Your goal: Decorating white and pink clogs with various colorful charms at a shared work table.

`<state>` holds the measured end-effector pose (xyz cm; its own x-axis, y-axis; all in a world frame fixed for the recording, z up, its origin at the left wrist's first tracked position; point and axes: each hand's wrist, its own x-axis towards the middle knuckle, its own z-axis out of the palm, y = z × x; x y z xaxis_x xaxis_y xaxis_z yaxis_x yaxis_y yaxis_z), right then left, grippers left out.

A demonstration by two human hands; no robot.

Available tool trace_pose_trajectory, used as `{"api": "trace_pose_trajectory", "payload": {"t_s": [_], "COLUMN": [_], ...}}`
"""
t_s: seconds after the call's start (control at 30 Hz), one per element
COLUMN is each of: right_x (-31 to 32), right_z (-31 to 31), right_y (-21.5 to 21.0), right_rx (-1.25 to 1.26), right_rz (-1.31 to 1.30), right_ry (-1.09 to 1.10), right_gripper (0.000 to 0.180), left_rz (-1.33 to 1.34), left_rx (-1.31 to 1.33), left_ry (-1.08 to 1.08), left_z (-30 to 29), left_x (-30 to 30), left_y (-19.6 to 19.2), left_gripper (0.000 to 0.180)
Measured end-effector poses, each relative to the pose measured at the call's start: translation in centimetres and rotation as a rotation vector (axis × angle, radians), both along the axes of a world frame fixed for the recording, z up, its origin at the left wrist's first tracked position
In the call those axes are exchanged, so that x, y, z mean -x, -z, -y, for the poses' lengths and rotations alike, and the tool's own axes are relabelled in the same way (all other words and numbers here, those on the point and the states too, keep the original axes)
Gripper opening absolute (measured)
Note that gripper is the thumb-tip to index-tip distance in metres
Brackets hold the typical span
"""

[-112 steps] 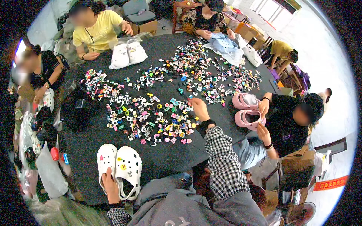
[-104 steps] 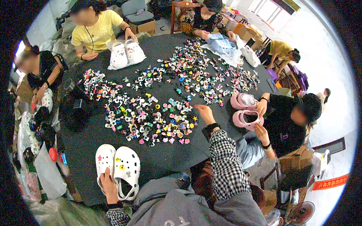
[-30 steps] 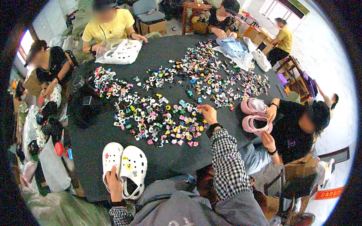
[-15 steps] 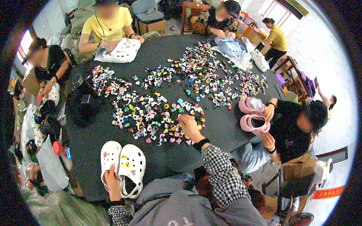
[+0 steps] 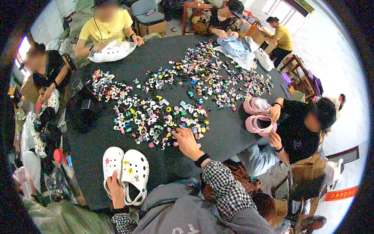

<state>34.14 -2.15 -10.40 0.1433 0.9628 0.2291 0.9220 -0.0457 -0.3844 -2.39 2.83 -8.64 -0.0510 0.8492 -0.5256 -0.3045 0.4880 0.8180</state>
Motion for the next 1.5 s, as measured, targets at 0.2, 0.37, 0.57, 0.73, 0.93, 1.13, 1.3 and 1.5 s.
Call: {"api": "trace_pose_trajectory", "payload": {"t_s": [0.2, 0.37, 0.57, 0.73, 0.93, 1.13, 1.3, 1.5], "right_x": [-1.5, -2.5, -3.7, -4.1, -3.5, -3.5, -3.5, -5.3], "right_z": [0.7, 0.6, 0.4, 0.6, 0.3, -0.1, -1.1, -3.8], "right_y": [0.5, 0.3, -0.3, -0.3, -0.1, 0.2, -0.8, 0.3], "right_rx": [-0.018, -0.105, -0.129, -0.092, -0.162, -0.12, -0.049, -0.058], "right_rz": [0.002, -0.165, -0.31, -0.358, -0.271, -0.219, -0.517, -0.396], "right_ry": [0.051, 0.066, 0.122, 0.179, 0.131, 0.079, 0.266, 0.239], "right_gripper": [0.031, 0.029, 0.022, 0.02, 0.02, 0.016, 0.015, 0.017], "left_rz": [0.016, -0.022, -0.258, -0.217, -0.104, -0.18, -0.189, -0.062], "left_rx": [-0.009, -0.048, -0.126, -0.096, -0.003, -0.053, -0.089, -0.024], "left_ry": [-0.012, 0.018, 0.141, 0.116, 0.059, 0.12, 0.085, -0.02], "left_z": [0.0, 0.2, 0.2, 0.1, 0.0, 0.2, 0.3, 0.1], "left_x": [-0.3, 0.6, 1.1, 0.7, 0.2, 0.9, 0.7, 0.2], "left_y": [-0.5, 0.9, 2.0, 1.4, 0.3, 1.4, 1.3, 0.9], "left_gripper": [0.021, 0.026, 0.03, 0.034, 0.029, 0.025, 0.026, 0.025]}}
